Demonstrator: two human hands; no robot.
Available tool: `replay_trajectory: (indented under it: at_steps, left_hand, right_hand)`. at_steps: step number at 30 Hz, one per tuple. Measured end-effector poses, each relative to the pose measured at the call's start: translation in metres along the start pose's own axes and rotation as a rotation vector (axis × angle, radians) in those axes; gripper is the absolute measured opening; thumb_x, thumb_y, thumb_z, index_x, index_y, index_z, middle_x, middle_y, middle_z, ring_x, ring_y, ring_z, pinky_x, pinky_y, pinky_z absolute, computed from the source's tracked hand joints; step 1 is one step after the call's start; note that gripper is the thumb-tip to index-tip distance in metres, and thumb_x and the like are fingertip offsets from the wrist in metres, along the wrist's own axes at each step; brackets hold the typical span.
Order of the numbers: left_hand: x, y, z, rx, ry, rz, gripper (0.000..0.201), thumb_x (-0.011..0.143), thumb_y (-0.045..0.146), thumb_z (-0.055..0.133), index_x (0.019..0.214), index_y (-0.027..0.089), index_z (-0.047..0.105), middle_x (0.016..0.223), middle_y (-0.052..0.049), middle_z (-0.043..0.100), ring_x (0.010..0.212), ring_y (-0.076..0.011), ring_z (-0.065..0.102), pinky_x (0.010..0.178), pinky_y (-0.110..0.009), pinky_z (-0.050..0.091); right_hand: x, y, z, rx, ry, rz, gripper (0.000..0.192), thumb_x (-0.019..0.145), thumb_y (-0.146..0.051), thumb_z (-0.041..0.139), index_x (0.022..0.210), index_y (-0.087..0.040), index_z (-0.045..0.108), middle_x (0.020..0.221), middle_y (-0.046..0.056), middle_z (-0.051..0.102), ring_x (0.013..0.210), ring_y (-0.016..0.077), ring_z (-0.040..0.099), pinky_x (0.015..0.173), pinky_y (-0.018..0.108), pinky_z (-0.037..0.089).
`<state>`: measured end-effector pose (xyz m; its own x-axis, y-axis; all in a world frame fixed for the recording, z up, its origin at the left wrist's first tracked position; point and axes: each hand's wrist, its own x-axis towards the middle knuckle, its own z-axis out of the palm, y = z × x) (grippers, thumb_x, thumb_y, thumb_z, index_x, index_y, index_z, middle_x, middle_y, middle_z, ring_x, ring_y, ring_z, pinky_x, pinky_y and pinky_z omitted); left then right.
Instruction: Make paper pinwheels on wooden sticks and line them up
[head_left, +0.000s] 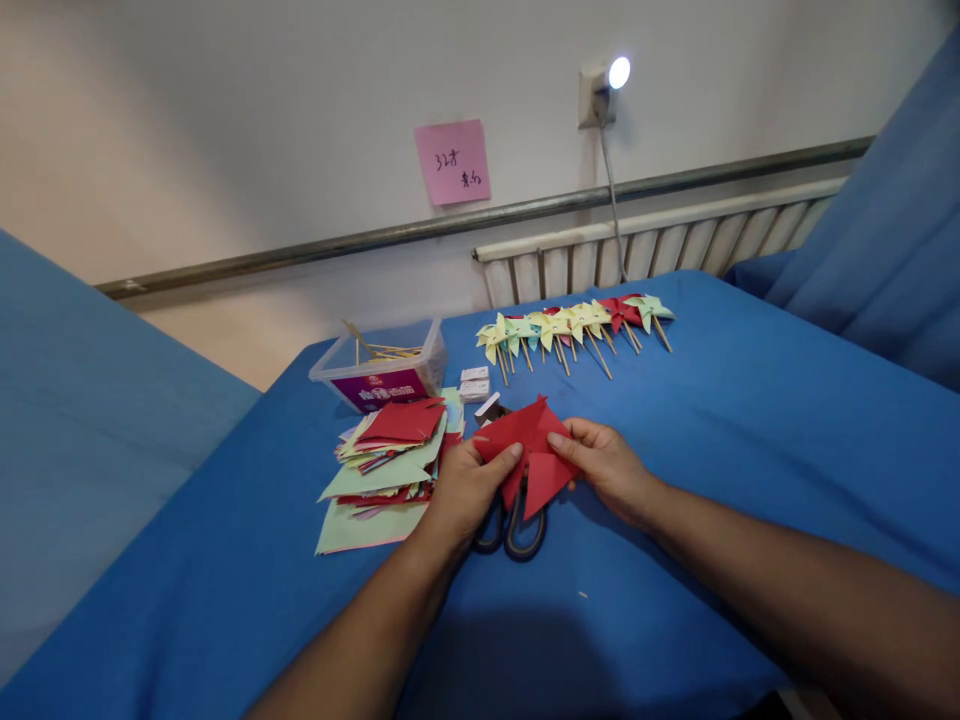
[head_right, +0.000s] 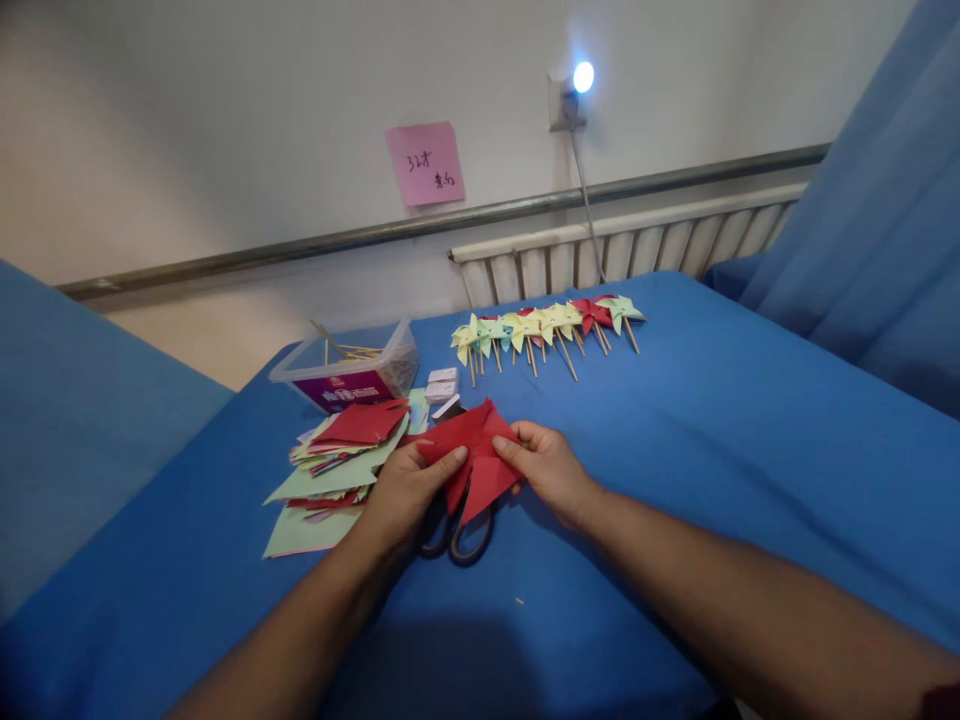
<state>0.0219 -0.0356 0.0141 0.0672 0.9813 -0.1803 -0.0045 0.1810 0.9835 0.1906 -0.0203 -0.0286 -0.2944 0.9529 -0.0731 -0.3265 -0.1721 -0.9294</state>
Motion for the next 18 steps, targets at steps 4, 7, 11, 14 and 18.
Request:
replay_trajectory:
  at_steps: [4,7,11,14,18]
  left_hand:
    - [0.0018,-0.0017,-0.0033,-0.078,0.023,-0.043,0.031,0.065,0.038,0.080,0.078,0.011,0.072,0.073,-0.007,0.073,0.063,-0.0157,0.063,0.063,-0.025,0.048]
    - [0.0021,-0.0019,-0.0052,-0.103,-0.002,-0.049,0.033,0.066,0.039,0.080,0.082,0.011,0.073,0.078,-0.009,0.074,0.067,-0.0169,0.065,0.066,-0.026,0.049]
    - [0.0013,-0.0016,-0.0043,-0.126,-0.028,-0.053,0.035,0.066,0.038,0.080,0.087,0.011,0.073,0.082,-0.010,0.075,0.070,-0.0197,0.067,0.070,-0.030,0.051]
    - [0.0008,-0.0016,-0.0040,-0.133,-0.025,-0.056,0.035,0.065,0.037,0.081,0.089,0.012,0.073,0.085,-0.011,0.075,0.070,-0.0205,0.068,0.071,-0.031,0.052]
    - [0.0007,-0.0015,-0.0048,-0.099,0.009,-0.046,0.032,0.064,0.037,0.082,0.082,0.012,0.073,0.084,-0.010,0.075,0.068,-0.0189,0.067,0.067,-0.028,0.051]
  right_hand:
    - [0.0012,0.0013,-0.0022,-0.011,0.008,-0.020,0.036,0.072,-0.051,0.072,0.072,-0.017,0.060,0.060,-0.003,0.056,0.051,0.0084,0.048,0.047,0.022,0.040]
    - [0.0014,0.0013,-0.0026,-0.020,0.018,-0.039,0.036,0.070,-0.050,0.074,0.069,-0.017,0.060,0.058,-0.004,0.055,0.051,0.0082,0.046,0.048,0.022,0.039]
    - [0.0005,-0.0014,-0.0002,-0.009,0.023,-0.053,0.038,0.067,-0.050,0.076,0.066,-0.018,0.056,0.055,-0.005,0.056,0.049,0.0079,0.045,0.049,0.023,0.037]
    - [0.0000,-0.0033,0.0017,-0.007,0.024,-0.059,0.039,0.066,-0.050,0.077,0.064,-0.019,0.055,0.054,-0.005,0.055,0.049,0.0079,0.044,0.050,0.023,0.035]
    - [0.0006,-0.0028,0.0021,-0.006,0.052,-0.051,0.042,0.061,-0.052,0.079,0.064,-0.019,0.053,0.057,-0.005,0.056,0.052,0.0086,0.045,0.052,0.024,0.035]
